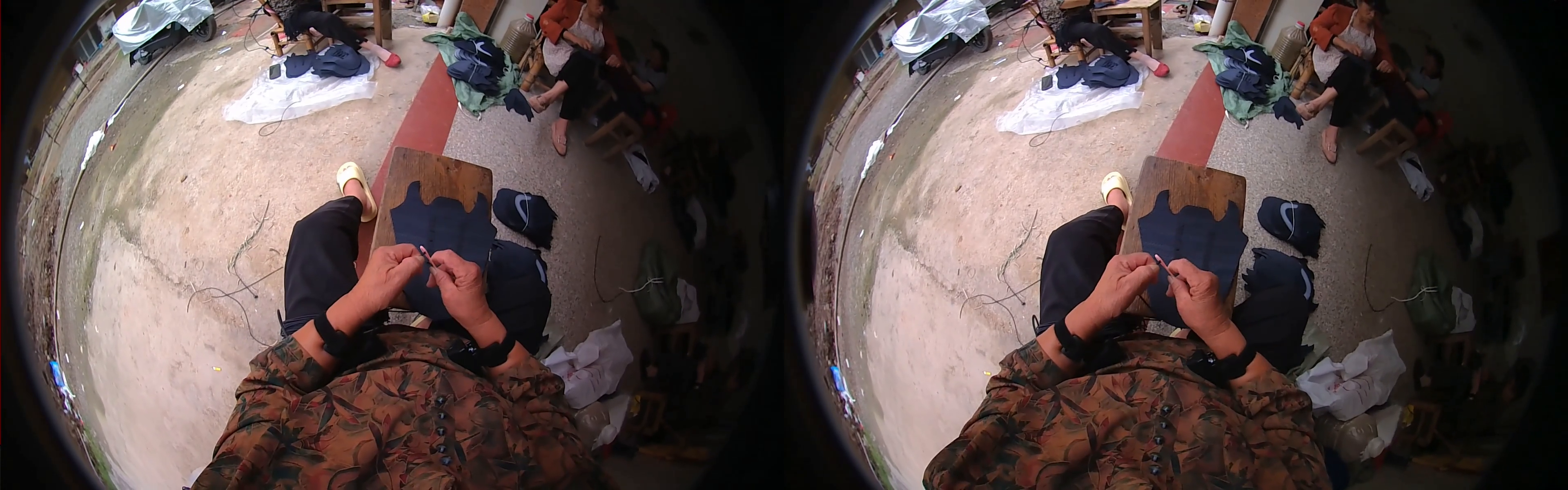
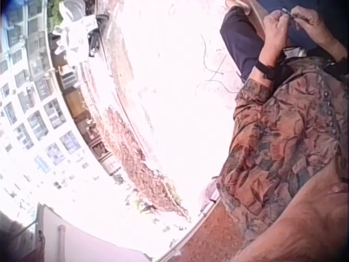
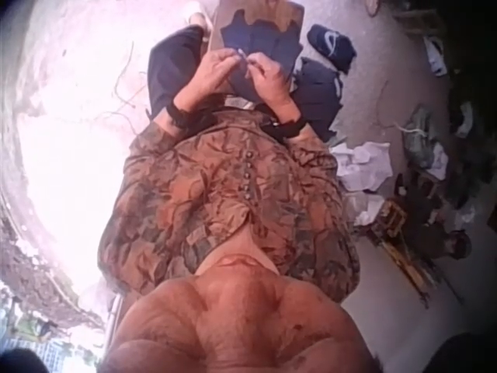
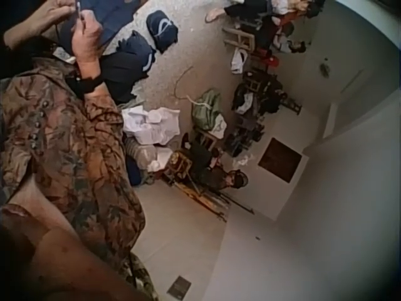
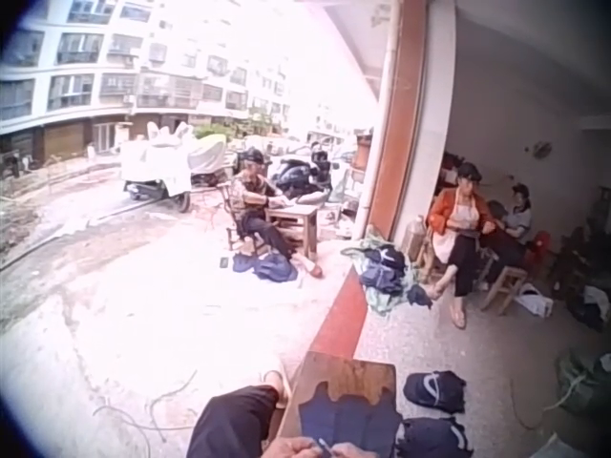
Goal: Hand-stitching a shoe upper component using a needle and thread.
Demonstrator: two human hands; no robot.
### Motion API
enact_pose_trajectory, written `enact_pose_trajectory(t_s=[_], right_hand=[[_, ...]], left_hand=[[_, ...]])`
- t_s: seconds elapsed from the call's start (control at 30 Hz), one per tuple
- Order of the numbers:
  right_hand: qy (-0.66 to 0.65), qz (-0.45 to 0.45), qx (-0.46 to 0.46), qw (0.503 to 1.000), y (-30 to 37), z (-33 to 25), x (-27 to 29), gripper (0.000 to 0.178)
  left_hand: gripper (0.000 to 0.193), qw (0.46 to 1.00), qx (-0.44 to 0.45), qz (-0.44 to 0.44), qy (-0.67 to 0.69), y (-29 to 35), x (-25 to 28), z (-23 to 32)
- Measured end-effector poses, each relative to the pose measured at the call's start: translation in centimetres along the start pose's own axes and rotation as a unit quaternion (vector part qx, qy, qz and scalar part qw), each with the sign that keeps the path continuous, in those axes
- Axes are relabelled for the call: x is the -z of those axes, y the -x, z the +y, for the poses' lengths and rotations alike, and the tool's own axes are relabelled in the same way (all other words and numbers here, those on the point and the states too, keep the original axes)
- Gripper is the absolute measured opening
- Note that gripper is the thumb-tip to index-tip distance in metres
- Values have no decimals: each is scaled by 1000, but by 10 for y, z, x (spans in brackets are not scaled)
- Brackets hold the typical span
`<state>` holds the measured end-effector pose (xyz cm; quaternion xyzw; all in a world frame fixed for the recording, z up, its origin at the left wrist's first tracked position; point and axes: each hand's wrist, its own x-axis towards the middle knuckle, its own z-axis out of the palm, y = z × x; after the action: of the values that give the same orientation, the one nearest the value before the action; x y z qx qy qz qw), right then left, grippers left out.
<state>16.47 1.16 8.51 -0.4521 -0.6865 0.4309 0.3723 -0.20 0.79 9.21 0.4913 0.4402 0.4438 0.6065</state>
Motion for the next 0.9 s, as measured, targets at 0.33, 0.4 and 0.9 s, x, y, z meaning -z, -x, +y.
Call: enact_pose_trajectory(t_s=[0.33, 0.4, 0.9], right_hand=[[53, 23, 73, 996, 2, -2, 0, 16], [74, 9, 55, 996, 2, -1, 2, 17], [305, -2, 182, 935, -7, -7, 5, 9]], left_hand=[[25, 999, 0, -31, 19, 2, 3, -5], [22, 1000, 10, -13, 22, 3, 3, -6], [11, 994, -46, 87, 55, -13, 15, -38]])
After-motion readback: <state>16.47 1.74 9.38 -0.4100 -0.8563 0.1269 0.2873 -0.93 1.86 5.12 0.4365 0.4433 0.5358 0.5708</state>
